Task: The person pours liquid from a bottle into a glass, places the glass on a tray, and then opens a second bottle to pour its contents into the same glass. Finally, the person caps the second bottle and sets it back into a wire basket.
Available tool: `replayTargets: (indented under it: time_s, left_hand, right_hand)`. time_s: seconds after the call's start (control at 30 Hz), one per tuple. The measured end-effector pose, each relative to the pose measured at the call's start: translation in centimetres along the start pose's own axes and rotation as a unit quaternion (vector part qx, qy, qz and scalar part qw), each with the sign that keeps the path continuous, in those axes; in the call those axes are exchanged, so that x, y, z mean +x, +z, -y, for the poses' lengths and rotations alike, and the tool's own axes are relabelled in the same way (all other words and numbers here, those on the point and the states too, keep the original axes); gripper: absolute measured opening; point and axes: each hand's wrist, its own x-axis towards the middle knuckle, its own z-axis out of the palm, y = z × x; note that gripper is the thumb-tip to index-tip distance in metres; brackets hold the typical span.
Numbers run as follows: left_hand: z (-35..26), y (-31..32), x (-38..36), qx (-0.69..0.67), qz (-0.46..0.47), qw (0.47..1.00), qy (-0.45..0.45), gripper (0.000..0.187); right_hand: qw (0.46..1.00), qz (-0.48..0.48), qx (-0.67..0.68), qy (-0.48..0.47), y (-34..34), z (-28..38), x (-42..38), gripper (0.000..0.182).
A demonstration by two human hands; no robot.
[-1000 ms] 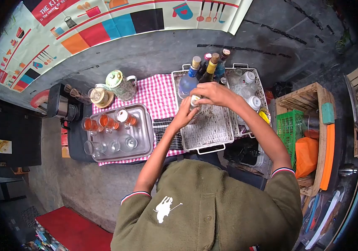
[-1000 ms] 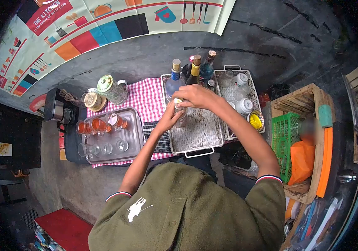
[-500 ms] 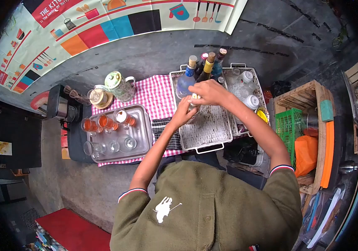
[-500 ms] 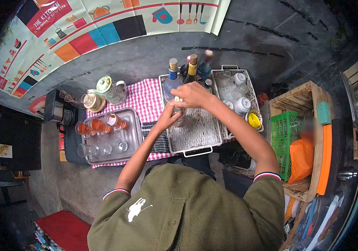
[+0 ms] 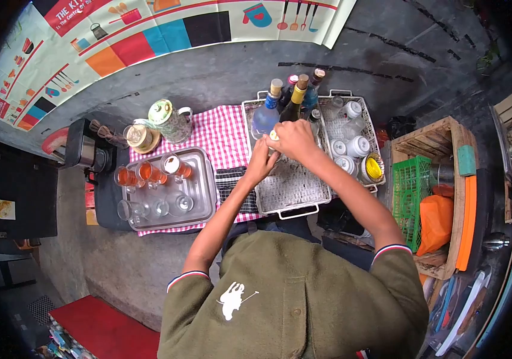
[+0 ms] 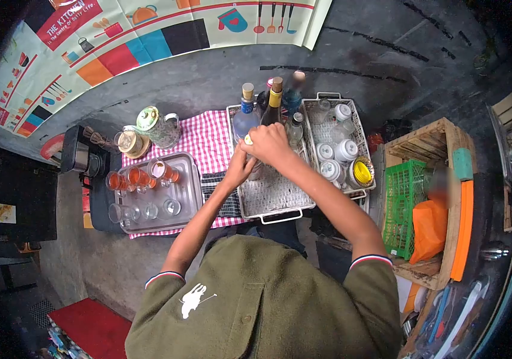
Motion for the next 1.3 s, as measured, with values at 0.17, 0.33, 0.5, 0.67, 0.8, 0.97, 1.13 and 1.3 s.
replayTargets:
  time_s: [0.17, 0.33, 0.5, 0.67, 0.8, 0.97, 1.13, 1.3]
  left_hand:
    - [-1.3, -0.8, 0.0, -0.008, 0.022, 0.999, -0.028, 0.042]
    - [-1.0, -1.4, 1.3, -0.079, 0.072, 0.993, -0.043, 0.040]
    - [-0.4, -1.1, 0.6, -0.059, 0.079, 0.992, -0.073, 0.040]
    - [-1.1, 0.3, 0.1, -0.011, -0.014, 1.000, -0.025, 0.042]
    - [-1.0, 1.1, 0.1, 0.033, -0.044, 0.998, -0.014, 0.046]
    - [-1.2, 0.4, 0.9, -0.004, 0.029, 0.997, -0.066, 0.048]
    - [-2.0, -0.5, 1.4, -0.059, 0.030, 0.995, -0.080, 0.047]
    - [-1.9, -0.2, 1.8, -0.045, 0.003, 0.997, -0.061, 0.041]
  right_hand:
    - [0.996, 0.087, 0.007, 0.025, -1.8, 0.7, 0.1, 0.050]
    - [0.982, 0.048, 0.048, -0.174, -1.7, -3.0, 1.3, 0.046]
    - [0.981, 0.015, 0.025, -0.193, -0.4, -3.2, 1.4, 0.046]
    - [0.999, -0.005, 0.030, -0.041, 0.3, -1.4, -0.4, 0.049]
    - [0.998, 0.035, 0.034, 0.046, -0.8, -0.5, -0.4, 0.052]
    - [0.981, 0.105, 0.160, -0.020, -1.3, -3.8, -0.6, 0.039]
    - [0.936, 0.128, 0.326, -0.028, -3.8, -5.2, -1.1, 0.036]
    - [0.930, 0.120, 0.321, -0.135, -4.1, -5.4, -0.2, 0.041]
